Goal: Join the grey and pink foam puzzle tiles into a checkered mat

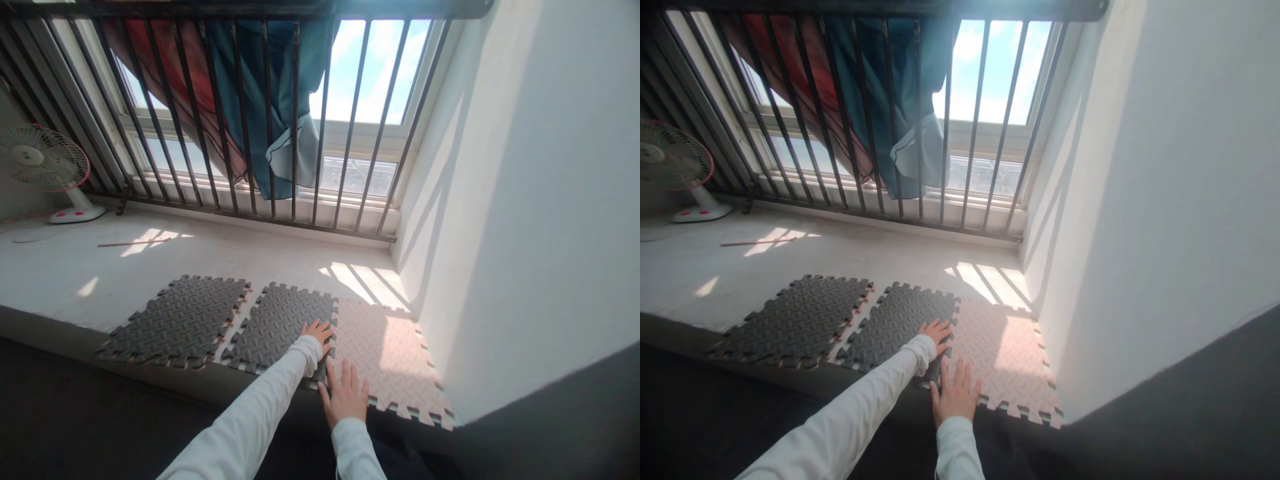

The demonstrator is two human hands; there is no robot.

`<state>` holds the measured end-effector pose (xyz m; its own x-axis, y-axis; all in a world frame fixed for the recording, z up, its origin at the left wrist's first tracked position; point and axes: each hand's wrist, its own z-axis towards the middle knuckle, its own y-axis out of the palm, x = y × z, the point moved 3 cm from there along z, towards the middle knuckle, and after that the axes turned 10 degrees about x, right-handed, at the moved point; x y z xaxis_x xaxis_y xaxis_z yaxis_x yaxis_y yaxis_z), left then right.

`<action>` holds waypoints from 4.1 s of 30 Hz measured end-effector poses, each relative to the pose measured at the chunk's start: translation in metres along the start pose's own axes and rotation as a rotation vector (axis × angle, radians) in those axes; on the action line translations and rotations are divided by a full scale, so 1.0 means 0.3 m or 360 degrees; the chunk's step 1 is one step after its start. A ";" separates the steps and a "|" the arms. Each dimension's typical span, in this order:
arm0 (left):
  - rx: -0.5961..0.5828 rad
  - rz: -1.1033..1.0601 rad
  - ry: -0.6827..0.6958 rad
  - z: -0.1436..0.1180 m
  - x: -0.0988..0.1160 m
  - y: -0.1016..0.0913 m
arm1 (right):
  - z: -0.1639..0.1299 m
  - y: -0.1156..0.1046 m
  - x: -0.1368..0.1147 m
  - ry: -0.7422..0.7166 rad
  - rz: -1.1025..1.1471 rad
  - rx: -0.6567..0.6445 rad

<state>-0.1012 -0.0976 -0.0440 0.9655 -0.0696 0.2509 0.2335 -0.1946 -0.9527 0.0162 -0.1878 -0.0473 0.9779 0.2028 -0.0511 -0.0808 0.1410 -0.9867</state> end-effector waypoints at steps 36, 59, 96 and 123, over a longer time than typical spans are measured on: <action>0.1026 0.0239 0.0133 -0.258 -0.395 -0.379 | -0.008 -0.009 0.004 0.0076 0.0099 0.0027; -0.0079 0.0261 -0.0189 0.068 -0.196 -0.105 | 0.001 0.065 0.020 0.0103 0.0362 -0.0091; 0.0414 -0.0050 -0.0364 0.543 0.145 -0.031 | 0.555 0.014 0.580 0.0542 0.0060 -0.0219; 0.0194 0.0185 0.0133 0.447 0.114 0.018 | 0.611 0.037 0.575 0.0490 -0.0100 -0.0371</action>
<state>-0.0515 0.0303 -0.0635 0.9750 -0.1668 0.1467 0.1383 -0.0610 -0.9885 0.1487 0.0263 -0.0389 0.9945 -0.1044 0.0018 -0.0073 -0.0870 -0.9962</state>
